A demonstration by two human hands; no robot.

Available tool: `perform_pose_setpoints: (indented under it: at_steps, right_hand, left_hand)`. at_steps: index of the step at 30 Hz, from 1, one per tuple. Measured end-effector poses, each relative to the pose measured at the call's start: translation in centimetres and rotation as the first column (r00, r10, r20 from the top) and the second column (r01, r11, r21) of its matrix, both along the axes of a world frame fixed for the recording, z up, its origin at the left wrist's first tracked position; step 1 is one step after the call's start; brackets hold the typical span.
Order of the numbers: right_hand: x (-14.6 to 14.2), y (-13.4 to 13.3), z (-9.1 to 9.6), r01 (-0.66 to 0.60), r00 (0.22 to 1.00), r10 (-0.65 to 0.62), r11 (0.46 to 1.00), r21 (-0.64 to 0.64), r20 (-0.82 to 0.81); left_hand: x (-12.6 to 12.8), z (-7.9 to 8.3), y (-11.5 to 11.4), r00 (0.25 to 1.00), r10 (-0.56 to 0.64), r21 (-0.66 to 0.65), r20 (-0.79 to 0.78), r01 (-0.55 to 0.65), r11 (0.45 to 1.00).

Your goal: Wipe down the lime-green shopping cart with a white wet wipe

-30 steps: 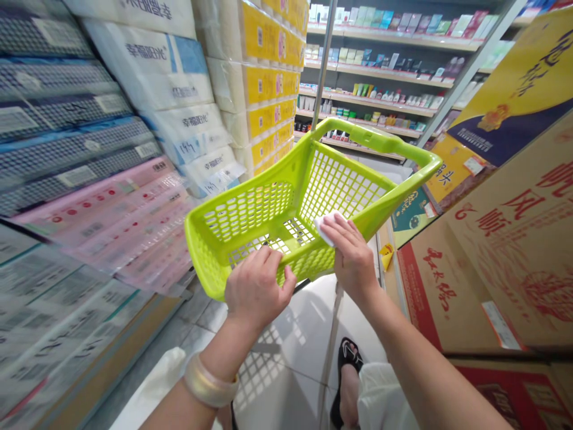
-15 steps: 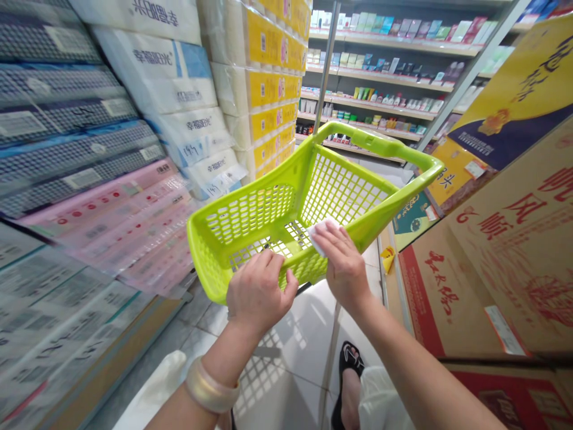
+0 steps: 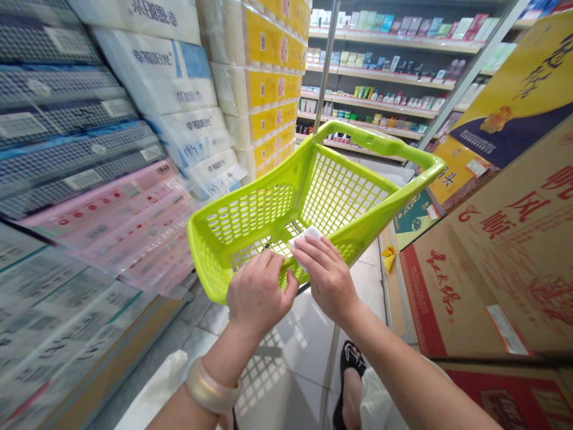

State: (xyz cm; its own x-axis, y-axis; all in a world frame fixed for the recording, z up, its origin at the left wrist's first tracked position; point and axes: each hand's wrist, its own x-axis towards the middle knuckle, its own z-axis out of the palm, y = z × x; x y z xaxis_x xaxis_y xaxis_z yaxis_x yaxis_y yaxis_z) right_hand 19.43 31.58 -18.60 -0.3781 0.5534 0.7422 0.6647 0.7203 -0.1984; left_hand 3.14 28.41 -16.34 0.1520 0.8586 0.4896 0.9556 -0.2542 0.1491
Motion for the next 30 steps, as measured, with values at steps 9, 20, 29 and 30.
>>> perform_pose_setpoints:
  at_steps: [9, 20, 29, 30]
  right_hand:
    - [0.4, 0.3, 0.1, 0.081, 0.997, -0.081, 0.996, 0.028, 0.008]
    - [2.1, 1.6, 0.6, 0.116, 0.992, -0.113, 0.993, 0.037, -0.061]
    - [0.4, 0.5, 0.2, -0.065, 0.998, 0.064, 0.998, 0.027, 0.030]
    - [1.1, 0.9, 0.3, -0.024, 1.000, 0.024, 0.999, 0.040, 0.009]
  left_hand:
    - [0.0, 0.1, 0.0, 0.999, -0.006, 0.009, -0.037, 0.006, 1.000]
    - [-0.1, -0.1, -0.1, 0.999, -0.005, 0.002, -0.054, 0.006, 1.000]
    - [-0.3, 0.0, 0.2, 1.000, 0.003, 0.024, -0.022, -0.003, 1.000]
    - [-0.4, 0.1, 0.3, 1.000, 0.002, 0.022, -0.018, -0.002, 1.000]
